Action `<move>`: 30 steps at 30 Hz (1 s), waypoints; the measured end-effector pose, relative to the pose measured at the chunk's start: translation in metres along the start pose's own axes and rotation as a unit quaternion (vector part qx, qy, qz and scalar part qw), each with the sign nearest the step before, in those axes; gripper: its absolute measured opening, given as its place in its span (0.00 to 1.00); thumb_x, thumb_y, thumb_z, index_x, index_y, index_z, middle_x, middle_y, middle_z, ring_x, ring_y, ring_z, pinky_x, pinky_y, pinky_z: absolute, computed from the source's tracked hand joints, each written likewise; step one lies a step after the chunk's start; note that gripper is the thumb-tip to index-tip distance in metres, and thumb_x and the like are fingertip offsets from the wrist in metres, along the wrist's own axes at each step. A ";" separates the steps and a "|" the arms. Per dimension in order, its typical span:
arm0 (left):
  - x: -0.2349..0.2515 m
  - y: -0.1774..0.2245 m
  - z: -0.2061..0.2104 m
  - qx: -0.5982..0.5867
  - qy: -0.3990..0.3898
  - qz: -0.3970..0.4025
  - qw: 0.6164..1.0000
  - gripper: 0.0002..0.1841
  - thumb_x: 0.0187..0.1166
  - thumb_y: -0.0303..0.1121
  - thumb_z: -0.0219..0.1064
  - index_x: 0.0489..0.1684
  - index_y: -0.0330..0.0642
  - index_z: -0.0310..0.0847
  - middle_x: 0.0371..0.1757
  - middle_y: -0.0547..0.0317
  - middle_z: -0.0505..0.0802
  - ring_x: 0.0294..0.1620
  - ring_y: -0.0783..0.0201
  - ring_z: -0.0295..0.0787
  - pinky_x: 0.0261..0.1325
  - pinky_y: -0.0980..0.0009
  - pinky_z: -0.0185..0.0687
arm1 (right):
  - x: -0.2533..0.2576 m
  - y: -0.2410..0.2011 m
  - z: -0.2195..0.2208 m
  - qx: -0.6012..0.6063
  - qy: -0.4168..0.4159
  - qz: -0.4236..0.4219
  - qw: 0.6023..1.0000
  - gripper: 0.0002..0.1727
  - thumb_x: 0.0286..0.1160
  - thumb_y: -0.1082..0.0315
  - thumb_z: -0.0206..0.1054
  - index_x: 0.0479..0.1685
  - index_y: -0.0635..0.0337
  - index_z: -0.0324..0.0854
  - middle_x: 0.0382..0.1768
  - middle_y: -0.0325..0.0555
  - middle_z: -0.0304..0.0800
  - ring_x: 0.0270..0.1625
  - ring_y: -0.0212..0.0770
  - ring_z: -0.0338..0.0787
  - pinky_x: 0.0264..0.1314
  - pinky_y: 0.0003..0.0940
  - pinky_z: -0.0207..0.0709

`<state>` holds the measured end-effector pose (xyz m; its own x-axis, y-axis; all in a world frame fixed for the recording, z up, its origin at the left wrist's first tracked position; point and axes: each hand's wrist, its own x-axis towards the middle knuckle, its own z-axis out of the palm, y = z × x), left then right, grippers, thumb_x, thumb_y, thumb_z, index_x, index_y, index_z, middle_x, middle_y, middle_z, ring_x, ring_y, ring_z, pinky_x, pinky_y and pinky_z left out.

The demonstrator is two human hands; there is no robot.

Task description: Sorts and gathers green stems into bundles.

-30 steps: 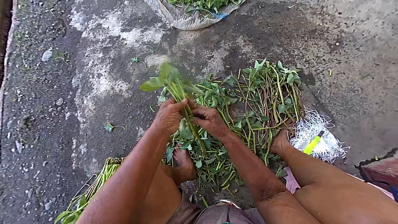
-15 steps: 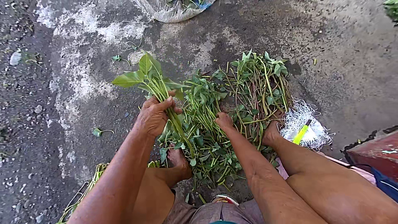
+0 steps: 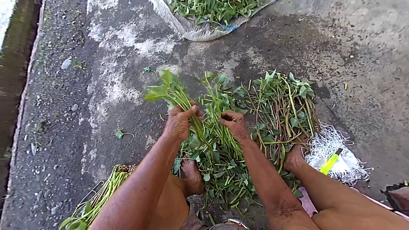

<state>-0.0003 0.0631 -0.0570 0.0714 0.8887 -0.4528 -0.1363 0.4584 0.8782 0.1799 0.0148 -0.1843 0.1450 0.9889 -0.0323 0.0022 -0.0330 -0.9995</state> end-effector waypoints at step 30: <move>-0.004 0.034 0.002 0.051 -0.070 0.049 0.995 0.08 0.91 0.25 0.49 0.51 0.35 0.75 0.26 0.60 0.88 0.27 0.61 0.90 0.44 0.57 0.95 | 0.003 0.035 0.013 0.045 -0.099 0.198 0.974 0.28 0.84 0.62 0.65 0.79 0.69 0.72 0.61 0.61 0.88 0.60 0.48 0.88 0.67 0.45 0.80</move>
<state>-0.0027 0.0748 -0.0253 0.2007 0.9170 -0.3447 -0.0495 0.3610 0.9313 0.1674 0.0186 -0.2194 -0.0776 0.9098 -0.4076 -0.1039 -0.4140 -0.9043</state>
